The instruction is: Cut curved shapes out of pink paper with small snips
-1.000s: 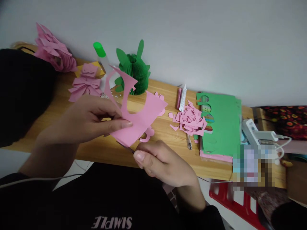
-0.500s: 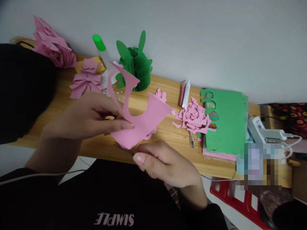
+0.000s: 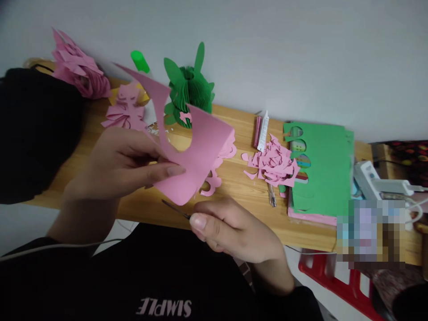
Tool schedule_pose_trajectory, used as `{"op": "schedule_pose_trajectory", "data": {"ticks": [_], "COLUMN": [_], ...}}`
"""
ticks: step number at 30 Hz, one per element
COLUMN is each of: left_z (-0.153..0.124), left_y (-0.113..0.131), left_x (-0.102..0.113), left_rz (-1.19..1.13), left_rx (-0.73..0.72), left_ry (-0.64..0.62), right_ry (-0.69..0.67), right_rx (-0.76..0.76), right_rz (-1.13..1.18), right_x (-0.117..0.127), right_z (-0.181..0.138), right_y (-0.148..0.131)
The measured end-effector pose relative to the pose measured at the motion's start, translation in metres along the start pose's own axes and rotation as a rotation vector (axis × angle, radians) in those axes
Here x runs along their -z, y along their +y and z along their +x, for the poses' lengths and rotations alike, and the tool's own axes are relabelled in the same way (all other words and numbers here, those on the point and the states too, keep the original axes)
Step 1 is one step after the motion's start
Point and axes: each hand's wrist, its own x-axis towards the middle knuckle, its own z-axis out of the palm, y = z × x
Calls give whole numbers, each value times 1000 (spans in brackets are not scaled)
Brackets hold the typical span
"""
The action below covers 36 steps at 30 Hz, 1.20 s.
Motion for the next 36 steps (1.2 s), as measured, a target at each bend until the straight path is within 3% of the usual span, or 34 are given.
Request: {"op": "schedule_pose_trajectory", "data": {"ticks": [7, 14, 20, 27, 36], "left_z": [-5, -3, -5, -8, -13], "left_y": [-2, -1, -5, -9, -20], "left_x": [0, 1, 4, 21, 49], "left_rz": [-73, -62, -54, -62, -41], "left_rx": [101, 139, 186, 244, 195], "left_ry": [84, 23, 94, 168, 235], "right_ry": [-6, 41, 51, 27, 12], "right_rx": [47, 61, 37, -5, -72], "right_rz": [-1, 32, 23, -42, -81], "right_x": [1, 1, 3, 2, -4], "right_z": [-1, 0, 7, 26, 61], "right_y": [2, 5, 7, 0, -18]}}
